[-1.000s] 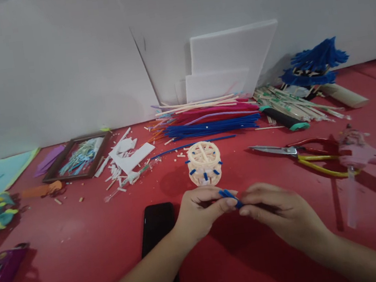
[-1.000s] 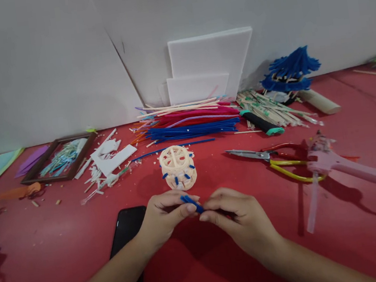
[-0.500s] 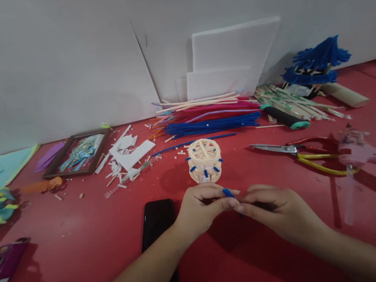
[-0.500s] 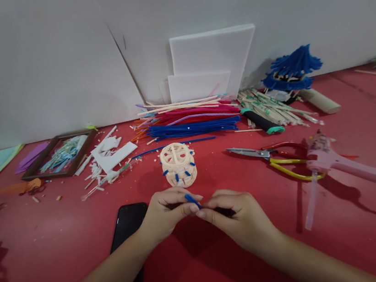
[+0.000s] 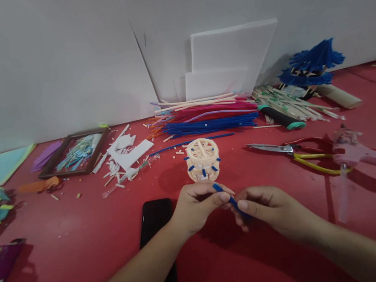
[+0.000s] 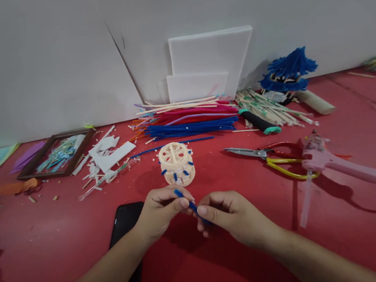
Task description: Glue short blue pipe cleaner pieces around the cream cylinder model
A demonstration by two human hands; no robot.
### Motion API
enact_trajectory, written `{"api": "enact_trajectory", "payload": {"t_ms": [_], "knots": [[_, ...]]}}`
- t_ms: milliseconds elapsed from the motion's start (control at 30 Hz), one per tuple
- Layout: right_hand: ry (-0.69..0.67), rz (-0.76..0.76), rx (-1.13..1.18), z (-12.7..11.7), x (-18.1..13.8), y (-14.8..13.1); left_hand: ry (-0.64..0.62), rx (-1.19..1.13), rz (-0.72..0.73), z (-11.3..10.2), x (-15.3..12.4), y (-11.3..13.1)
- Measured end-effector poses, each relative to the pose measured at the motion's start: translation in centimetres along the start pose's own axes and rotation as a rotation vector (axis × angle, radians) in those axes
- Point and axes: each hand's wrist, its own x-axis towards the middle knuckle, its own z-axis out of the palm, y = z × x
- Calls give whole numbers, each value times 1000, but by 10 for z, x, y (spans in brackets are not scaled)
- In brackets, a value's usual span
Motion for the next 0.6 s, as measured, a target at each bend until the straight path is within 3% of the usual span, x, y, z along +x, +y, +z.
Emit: {"api": "enact_trajectory", "payload": {"t_ms": [233,400,500,600], "knots": [[40,-32,-70,1,-3,-10,92,-112,-91,-1,2,-2],[89,-38,-81,1,1,-2,63,-167,-126,-3,2,-3],[114,-49,-174,1,3,1,24,-199,-147,-3,1,-4],[161,-105,-365,-16,2,-5,21,-187,-143,-3,1,-5]]}}
